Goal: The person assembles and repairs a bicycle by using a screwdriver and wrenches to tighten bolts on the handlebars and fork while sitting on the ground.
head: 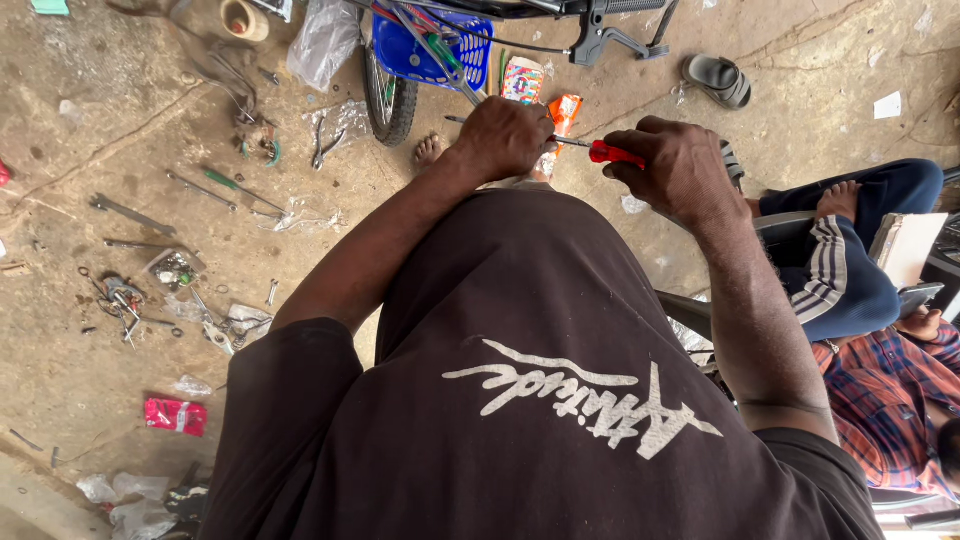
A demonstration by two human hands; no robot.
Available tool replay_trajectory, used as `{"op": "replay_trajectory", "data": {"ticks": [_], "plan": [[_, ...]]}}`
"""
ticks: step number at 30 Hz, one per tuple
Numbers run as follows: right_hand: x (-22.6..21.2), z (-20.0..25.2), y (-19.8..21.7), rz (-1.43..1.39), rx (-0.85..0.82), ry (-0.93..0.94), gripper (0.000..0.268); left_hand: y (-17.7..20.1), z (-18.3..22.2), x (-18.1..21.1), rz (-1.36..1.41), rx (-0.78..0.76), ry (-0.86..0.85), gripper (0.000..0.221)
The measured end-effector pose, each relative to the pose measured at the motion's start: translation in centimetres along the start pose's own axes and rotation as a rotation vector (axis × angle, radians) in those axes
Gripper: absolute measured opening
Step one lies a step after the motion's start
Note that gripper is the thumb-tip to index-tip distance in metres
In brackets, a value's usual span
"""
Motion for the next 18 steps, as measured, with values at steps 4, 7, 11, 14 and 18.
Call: {"op": "replay_trajectory", "data": {"ticks": [4, 7, 11, 14, 18], "plan": [[0.4, 0.6, -0.5, -0.050, -0.010, -0.020, 0.033, 0.0, -0.6, 0.5, 0.001, 0.050, -0.013, 0.036], [1.1, 0.8, 0.2, -0.054, 0.044, -0.019, 0.033, -0.1, -0.6, 0.1, 0.003, 0.059, 0.011, 0.036], [1.5, 0.7, 0.0, -0.073, 0.088, 0.024, 0.036, 0.3, 0.0, 0.0, 0.041, 0.092, 0.010, 0.036], [1.3, 0.2, -0.3, -0.061, 0.078, 0.018, 0.035, 0.4, 0.0, 0.4, 0.053, 0.077, -0.011, 0.037], [0.9, 0.4, -0.8, -0.206, 0.008, -0.052, 0.034, 0.0, 0.3, 1.0, 0.091, 0.131, -0.069, 0.036]]}}
Point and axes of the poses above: each hand's wrist, its own z-axis away from the middle knuckle, its own y-axis out of the back of the hand, x = y × z, the point moved 8 cm from there along -z, towards the middle knuckle, and after that the axes turned 5 degrees about x, right-handed, at the moved point
